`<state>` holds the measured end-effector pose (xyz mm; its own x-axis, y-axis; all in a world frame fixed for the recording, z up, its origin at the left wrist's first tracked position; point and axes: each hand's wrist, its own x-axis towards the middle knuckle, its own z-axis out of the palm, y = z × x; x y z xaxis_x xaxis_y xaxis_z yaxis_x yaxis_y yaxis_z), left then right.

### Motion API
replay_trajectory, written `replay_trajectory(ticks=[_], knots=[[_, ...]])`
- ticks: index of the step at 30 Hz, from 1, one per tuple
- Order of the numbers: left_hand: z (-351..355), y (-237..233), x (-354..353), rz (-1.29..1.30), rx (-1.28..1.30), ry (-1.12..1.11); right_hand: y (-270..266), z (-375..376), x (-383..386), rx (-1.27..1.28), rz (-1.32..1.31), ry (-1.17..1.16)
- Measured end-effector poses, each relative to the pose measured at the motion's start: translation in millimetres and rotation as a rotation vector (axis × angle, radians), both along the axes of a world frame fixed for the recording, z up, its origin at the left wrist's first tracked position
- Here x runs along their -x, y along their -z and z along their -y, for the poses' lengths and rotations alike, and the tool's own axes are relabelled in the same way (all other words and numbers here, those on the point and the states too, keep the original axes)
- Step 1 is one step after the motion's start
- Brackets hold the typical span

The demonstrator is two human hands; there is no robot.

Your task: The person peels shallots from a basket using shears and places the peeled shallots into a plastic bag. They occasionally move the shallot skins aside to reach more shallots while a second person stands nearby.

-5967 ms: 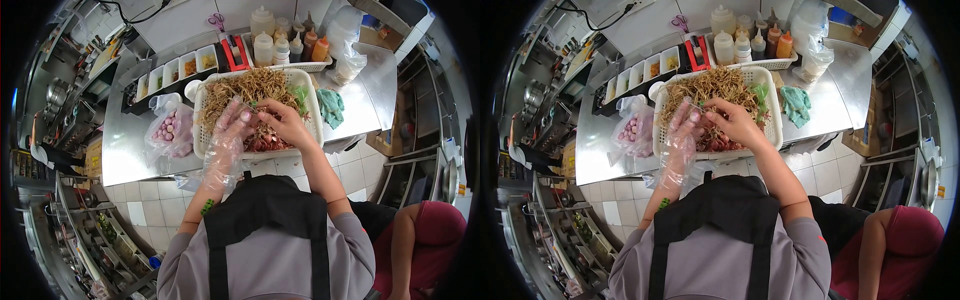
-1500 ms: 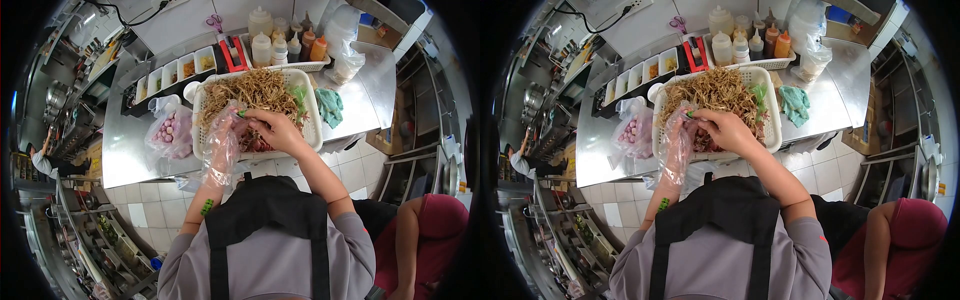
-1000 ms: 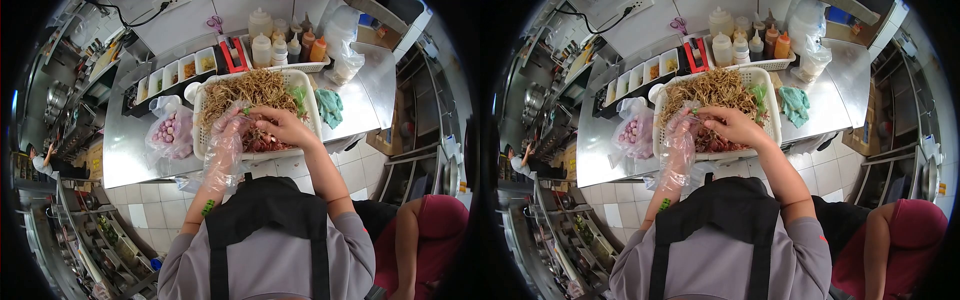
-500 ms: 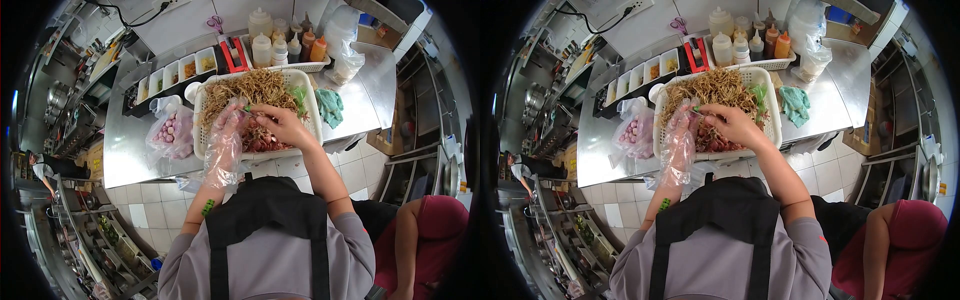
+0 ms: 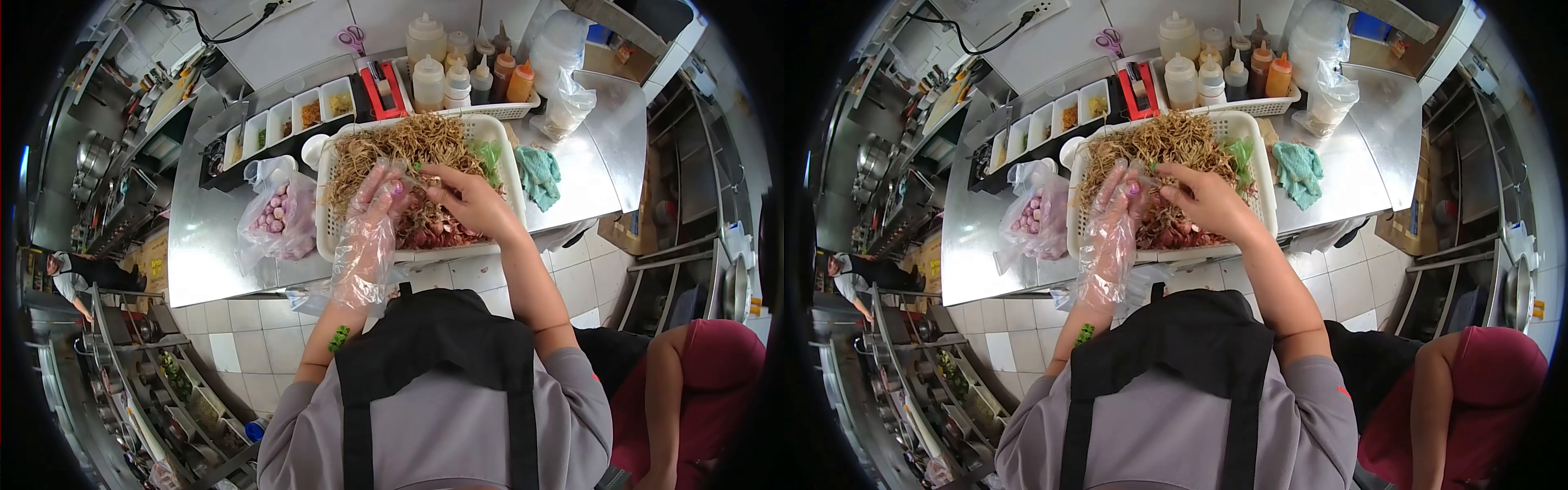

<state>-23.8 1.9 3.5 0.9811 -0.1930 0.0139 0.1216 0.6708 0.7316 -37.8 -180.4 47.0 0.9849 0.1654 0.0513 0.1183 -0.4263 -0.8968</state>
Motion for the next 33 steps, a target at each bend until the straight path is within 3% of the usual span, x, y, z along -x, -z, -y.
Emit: replay_trajectory(ticks=[2, 8, 21, 23, 33], knots=[[-0.1, -1.2, 1.1, 0.001, 0.011, 0.001, -3.2, -3.0, 4.7, -0.042, 0.038, -0.115], [0.1, 1.0, 0.5, 0.033, -0.050, -0.015, 5.6, -8.0, 4.0, -0.030, 0.181, -0.129], [3.3, 3.8, 0.0, 0.051, -0.052, -0.061, -1.0, -5.1, 1.8, 0.044, 0.025, -0.034], [2.1, 5.7, -1.1, 0.051, -0.040, -0.036, -2.8, -6.4, 4.1, 0.017, 0.139, -0.098], [4.3, 10.9, -2.1, 0.074, -0.054, -0.031, -2.9, -8.8, 0.4, 0.166, 0.178, -0.097]])
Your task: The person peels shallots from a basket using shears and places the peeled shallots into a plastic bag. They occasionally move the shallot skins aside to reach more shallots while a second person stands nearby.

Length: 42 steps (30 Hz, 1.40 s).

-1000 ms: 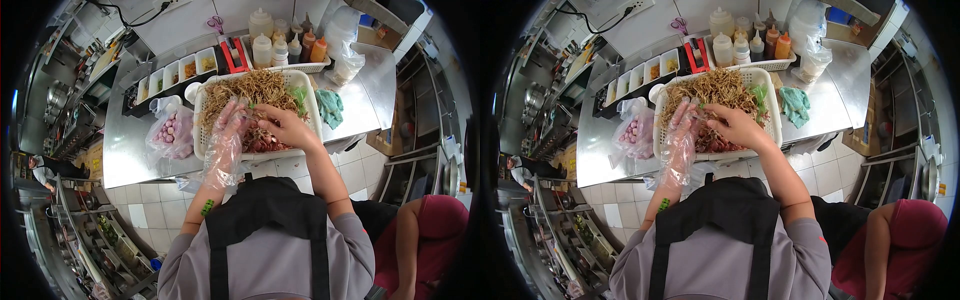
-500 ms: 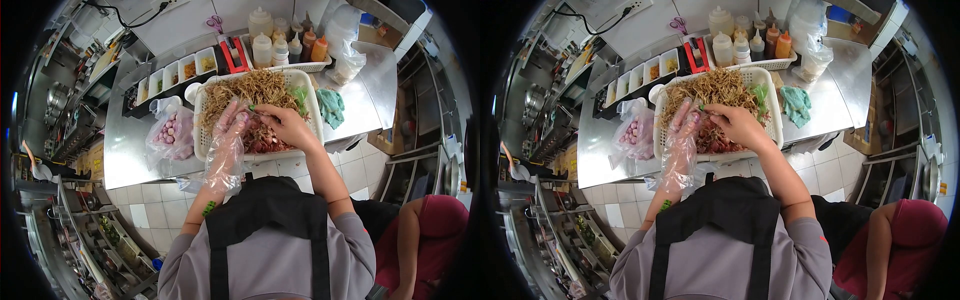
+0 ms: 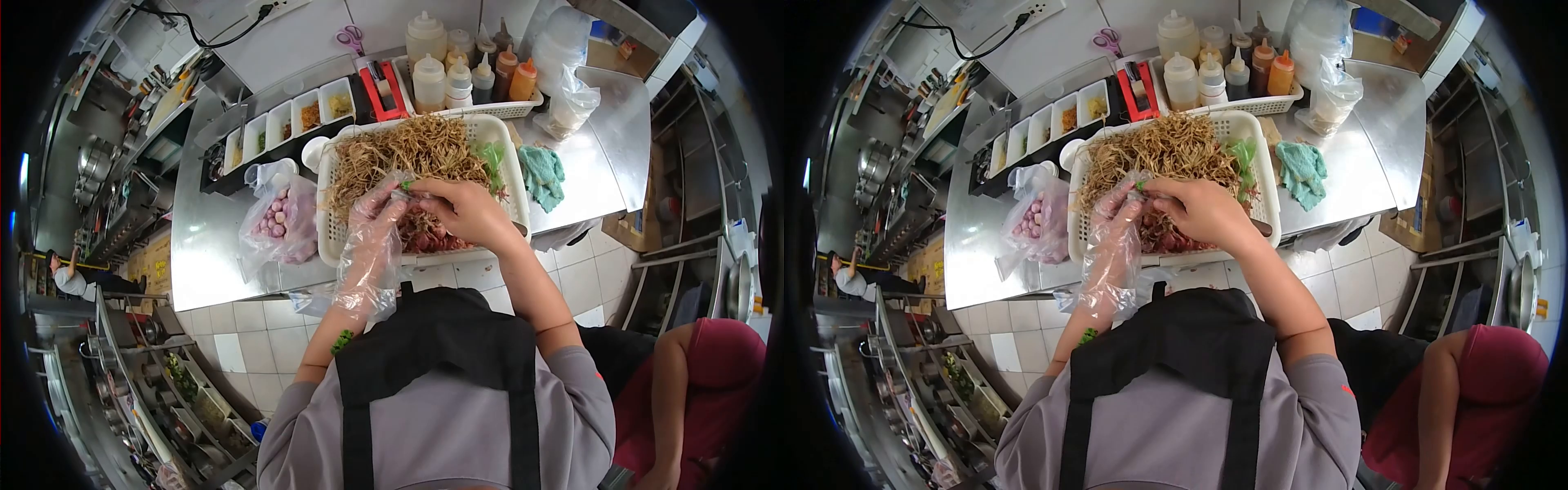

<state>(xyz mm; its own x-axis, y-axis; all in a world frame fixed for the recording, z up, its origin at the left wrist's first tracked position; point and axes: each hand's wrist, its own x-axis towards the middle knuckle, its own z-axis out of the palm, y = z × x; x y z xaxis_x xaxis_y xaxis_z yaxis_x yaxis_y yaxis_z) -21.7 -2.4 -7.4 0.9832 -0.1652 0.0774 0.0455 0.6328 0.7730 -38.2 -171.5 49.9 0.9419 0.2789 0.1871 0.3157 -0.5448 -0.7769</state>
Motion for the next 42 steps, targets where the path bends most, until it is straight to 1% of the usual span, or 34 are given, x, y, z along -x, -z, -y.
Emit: replay_trajectory(ticks=[3, 5, 6, 8, 9, 11, 13, 15, 18, 20, 25, 28, 30, 31, 33, 35, 36, 40, 42], knots=[[-0.6, 2.3, -1.8, -0.002, -0.028, -0.017, 0.4, -0.9, -1.4, 0.045, -0.012, 0.019], [-0.6, -7.3, -0.1, 0.012, -0.059, -0.007, 12.1, 1.8, -5.5, -0.226, -0.011, -0.042], [0.0, -12.8, 0.6, 0.026, -0.089, 0.003, 14.0, 3.0, -6.7, -0.226, -0.010, -0.041], [0.4, -13.4, 1.4, 0.017, -0.060, 0.007, 15.7, 5.3, -8.5, -0.442, -0.225, -0.087], [0.6, -13.5, 1.6, 0.006, -0.031, 0.011, 15.4, 6.7, -9.8, -0.441, -0.224, -0.087], [1.4, -10.9, 1.6, -0.026, 0.006, 0.000, 14.6, 8.7, -12.2, -0.421, -0.247, -0.005], [2.0, -11.3, 1.2, -0.056, 0.044, -0.011, 13.3, 8.7, -11.6, -0.402, -0.239, -0.009], [2.8, -14.4, 1.0, -0.129, 0.124, -0.068, 9.8, 7.9, -9.7, -0.381, -0.232, -0.013], [-2.0, -4.7, -3.6, -0.084, 0.176, -0.032, 4.2, 1.4, -5.4, -0.313, -0.264, -0.025], [-5.9, 4.9, -5.4, -0.086, 0.182, -0.021, 6.1, -4.1, -2.3, -0.292, -0.091, -0.066], [-8.4, 0.2, -4.3, -0.131, 0.138, 0.005, 4.8, -7.9, -1.9, -0.247, -0.055, -0.084], [-6.8, 0.9, -7.4, -0.090, 0.135, 0.001, 5.6, -7.8, -2.2, -0.233, -0.051, -0.081], [-6.3, -1.4, -8.1, -0.149, 0.202, 0.033, 10.3, -7.2, -3.9, -0.223, -0.042, -0.074], [-9.0, 0.5, -8.9, -0.147, 0.200, 0.034, 14.2, -5.9, -6.5, -0.258, -0.075, -0.055], [-16.6, 3.5, -9.9, -0.166, 0.308, 0.183, 14.1, -1.4, -11.0, -0.293, -0.105, -0.036], [-15.4, 1.7, -6.3, -0.140, 0.264, 0.191, 9.6, 3.4, -14.0, -0.455, -0.422, -0.048], [-14.0, 0.2, -5.0, -0.116, 0.221, 0.198, 9.2, 3.0, -13.0, -0.509, -0.431, -0.060], [-10.1, 1.9, -7.0, -0.155, 0.183, 0.115, 0.8, 2.7, -10.3, -0.491, -0.514, -0.037], [-10.6, 1.4, -7.7, -0.157, 0.158, 0.118, -0.7, -0.7, -9.7, -0.407, -0.459, 0.021]])
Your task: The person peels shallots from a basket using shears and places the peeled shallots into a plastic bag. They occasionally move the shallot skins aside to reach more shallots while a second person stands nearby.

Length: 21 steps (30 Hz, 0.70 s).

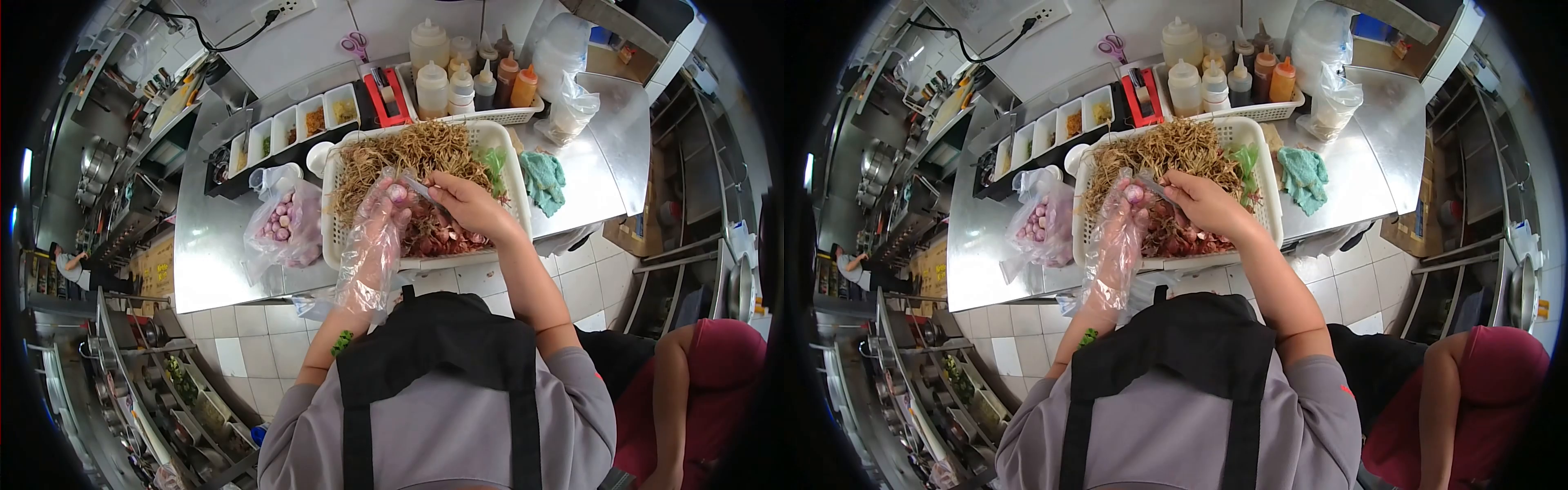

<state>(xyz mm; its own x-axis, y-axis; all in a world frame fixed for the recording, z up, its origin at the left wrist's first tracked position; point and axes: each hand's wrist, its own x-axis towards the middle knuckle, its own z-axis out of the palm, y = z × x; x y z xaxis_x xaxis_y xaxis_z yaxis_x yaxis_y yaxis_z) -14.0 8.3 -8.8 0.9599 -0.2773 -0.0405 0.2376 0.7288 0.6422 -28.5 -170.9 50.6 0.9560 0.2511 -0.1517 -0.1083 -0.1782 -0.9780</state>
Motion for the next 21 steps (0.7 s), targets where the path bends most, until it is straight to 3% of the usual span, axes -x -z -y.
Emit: replay_trajectory(ticks=[6, 12, 21], knots=[[0.5, 1.4, -2.1, -0.021, 0.006, 0.019, 7.8, -3.9, -3.1, 0.121, 0.107, 0.014], [-4.0, 7.6, -5.3, -0.049, 0.062, 0.001, 13.8, -15.7, 1.9, 0.031, 0.135, 0.054], [-1.2, -4.0, 0.0, -0.119, 0.030, -0.037, 13.6, -18.9, 3.6, 0.104, 0.181, 0.062]])
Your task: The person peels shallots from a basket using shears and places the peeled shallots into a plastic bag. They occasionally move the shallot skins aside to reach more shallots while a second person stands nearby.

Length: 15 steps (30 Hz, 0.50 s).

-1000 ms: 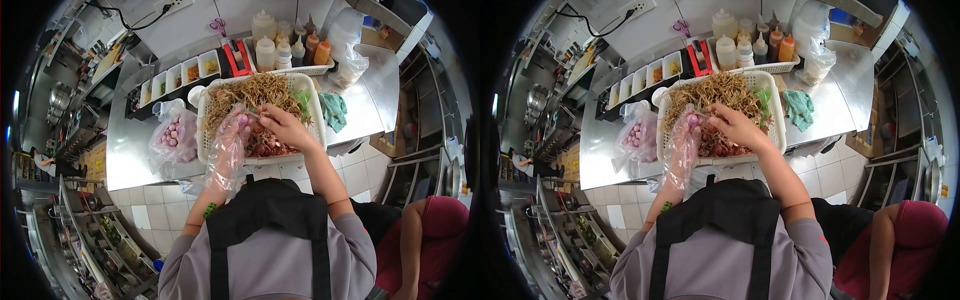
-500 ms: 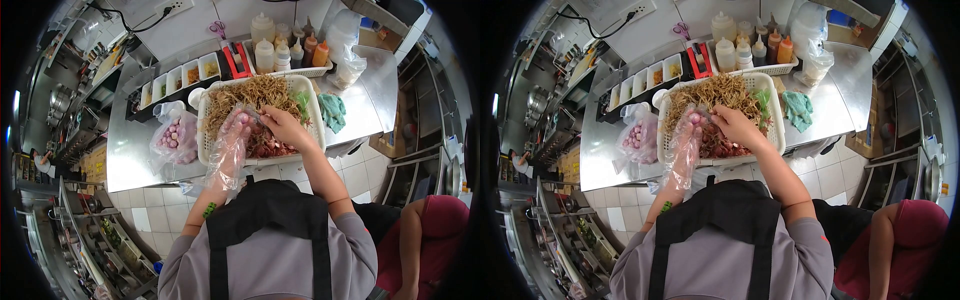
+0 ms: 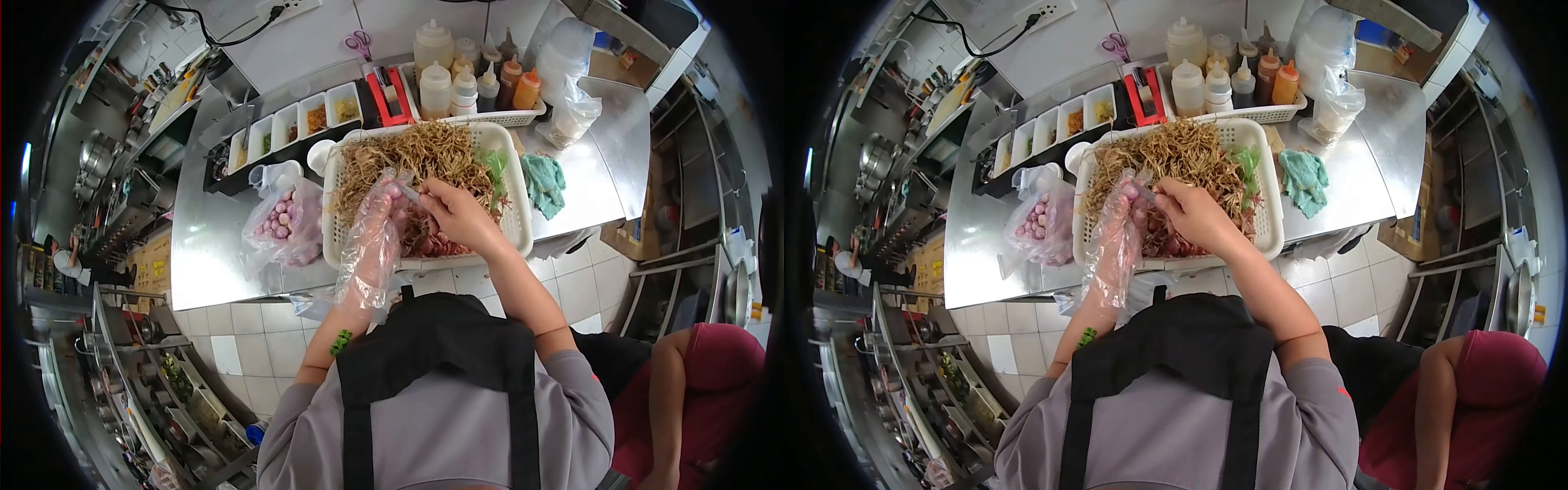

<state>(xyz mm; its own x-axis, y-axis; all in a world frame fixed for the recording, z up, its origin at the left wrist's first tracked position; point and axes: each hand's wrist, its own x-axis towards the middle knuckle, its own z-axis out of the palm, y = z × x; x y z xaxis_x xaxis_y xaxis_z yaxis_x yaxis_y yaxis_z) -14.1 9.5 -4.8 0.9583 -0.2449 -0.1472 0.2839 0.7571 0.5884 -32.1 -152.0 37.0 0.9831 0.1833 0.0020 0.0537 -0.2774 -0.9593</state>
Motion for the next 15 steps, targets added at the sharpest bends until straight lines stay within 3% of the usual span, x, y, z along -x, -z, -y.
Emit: replay_trajectory(ticks=[10, 15], knots=[[-1.4, 4.9, -1.0, 0.022, -0.004, -0.014, -0.4, -2.1, -3.3, 0.019, 0.003, -0.007], [5.6, -8.1, 4.2, 0.005, -0.126, -0.069, 6.7, -5.7, -9.6, 0.205, 0.180, 0.025]])
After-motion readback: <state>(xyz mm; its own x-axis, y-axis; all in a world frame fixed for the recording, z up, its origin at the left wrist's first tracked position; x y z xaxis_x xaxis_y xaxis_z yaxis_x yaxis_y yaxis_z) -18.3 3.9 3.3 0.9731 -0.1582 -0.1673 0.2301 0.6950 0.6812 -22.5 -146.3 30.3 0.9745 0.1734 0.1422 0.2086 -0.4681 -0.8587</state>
